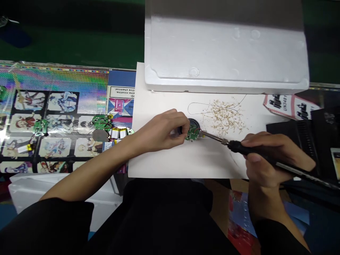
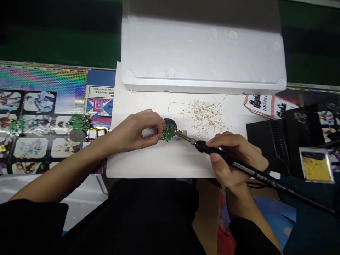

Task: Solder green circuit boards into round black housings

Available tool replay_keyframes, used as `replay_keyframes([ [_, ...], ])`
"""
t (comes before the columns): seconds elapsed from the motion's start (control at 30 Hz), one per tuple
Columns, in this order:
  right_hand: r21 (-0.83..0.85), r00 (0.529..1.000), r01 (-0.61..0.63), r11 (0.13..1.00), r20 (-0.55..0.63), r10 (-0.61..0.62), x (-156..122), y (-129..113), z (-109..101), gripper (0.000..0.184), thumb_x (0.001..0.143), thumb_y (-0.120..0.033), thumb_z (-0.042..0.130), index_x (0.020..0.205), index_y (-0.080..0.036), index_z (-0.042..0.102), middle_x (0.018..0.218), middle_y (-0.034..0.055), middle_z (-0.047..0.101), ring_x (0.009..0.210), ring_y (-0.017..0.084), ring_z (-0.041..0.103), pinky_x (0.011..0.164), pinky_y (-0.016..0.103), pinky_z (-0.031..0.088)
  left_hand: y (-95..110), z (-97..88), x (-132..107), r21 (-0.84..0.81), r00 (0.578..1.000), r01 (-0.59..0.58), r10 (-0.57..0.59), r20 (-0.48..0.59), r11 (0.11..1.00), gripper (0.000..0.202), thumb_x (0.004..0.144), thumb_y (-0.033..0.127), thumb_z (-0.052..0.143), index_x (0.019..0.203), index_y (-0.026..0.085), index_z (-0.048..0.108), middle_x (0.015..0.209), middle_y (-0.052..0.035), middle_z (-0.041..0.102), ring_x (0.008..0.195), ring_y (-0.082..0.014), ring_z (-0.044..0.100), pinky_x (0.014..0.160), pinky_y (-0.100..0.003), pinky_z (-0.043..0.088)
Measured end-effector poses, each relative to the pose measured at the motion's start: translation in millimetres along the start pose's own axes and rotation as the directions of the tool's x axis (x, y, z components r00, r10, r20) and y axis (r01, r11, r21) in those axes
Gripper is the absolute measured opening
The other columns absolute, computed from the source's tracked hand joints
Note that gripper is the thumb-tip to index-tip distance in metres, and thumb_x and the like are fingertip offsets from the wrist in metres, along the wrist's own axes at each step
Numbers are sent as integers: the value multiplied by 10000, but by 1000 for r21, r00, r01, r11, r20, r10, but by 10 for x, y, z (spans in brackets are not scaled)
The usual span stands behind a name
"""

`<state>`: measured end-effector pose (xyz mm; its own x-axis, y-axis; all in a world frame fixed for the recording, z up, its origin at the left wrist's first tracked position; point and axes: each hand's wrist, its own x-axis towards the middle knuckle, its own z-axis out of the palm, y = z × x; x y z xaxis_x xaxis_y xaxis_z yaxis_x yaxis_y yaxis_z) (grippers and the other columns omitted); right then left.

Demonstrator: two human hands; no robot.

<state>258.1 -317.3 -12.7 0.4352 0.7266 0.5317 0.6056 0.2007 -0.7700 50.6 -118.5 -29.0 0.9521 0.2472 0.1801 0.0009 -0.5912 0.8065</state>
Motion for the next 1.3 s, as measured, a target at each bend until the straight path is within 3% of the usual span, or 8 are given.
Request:
replay_keyframes([
  [0.17,5,974,-21,1000,-228,22,-8,24,33,189,939,-422,817,1046,-266,816,737,10,706,478,182,615,367,316,381,15,-1,7,2,1000,11,-11,-1,1000,147,883,67,577,882,208,621,923,-11,717,895,-182,617,845,-309,484],
  [0.33,184,998,-53,981,-36,60,-99,4,225,370,1080,-495,616,1419,-353,661,1118,82,814,705,255,800,417,330,537,13,-1,15,12,1000,6,-6,9,1000,146,880,66,585,886,206,626,923,-9,719,890,-181,617,838,-307,479],
  [0.43,24,991,4,1000,134,-7,-187,9,345,269,1072,-277,639,1338,-303,672,1210,100,800,966,278,814,747,434,681,15,-5,17,19,1000,0,0,4,1000,137,887,71,591,893,200,636,929,-11,721,888,-180,615,833,-306,478],
  [0.53,-102,966,95,990,250,-67,-237,48,462,450,927,-195,823,1326,-283,635,1258,112,763,1159,318,751,990,549,639,21,-14,14,16,1000,-1,1,7,1000,114,906,90,607,912,195,650,945,-16,725,903,-182,619,828,-306,484],
  [0.7,-131,962,152,980,247,-116,-203,130,561,509,911,-185,847,1344,-284,598,1151,101,743,1075,291,732,912,504,651,-10,-10,-11,11,1000,-4,4,-12,1000,85,935,120,647,936,200,674,952,-15,745,919,-185,637,832,-307,503],
  [0.97,-21,945,79,997,320,-68,-64,244,464,422,965,-185,776,1333,-287,597,1220,93,748,1188,293,737,1025,521,632,-103,68,-18,132,984,-148,160,-79,980,112,1079,272,622,1054,223,720,1174,-66,803,1045,-215,669,946,-378,532],
  [1.13,12,938,63,998,342,-63,-40,293,457,425,956,-153,773,1323,-292,611,1233,90,740,1208,291,727,1050,533,618,-85,102,-2,256,971,-196,223,-84,947,122,1088,232,588,1081,211,708,1183,-72,803,1047,-223,665,953,-388,534],
  [1.3,20,942,48,999,333,-52,-73,250,445,453,945,-141,777,1342,-286,614,1286,101,739,1261,301,710,1097,554,589,-48,118,32,274,980,-166,189,-60,947,121,1060,194,576,1022,209,690,1143,-72,797,1027,-222,676,950,-395,528],
])
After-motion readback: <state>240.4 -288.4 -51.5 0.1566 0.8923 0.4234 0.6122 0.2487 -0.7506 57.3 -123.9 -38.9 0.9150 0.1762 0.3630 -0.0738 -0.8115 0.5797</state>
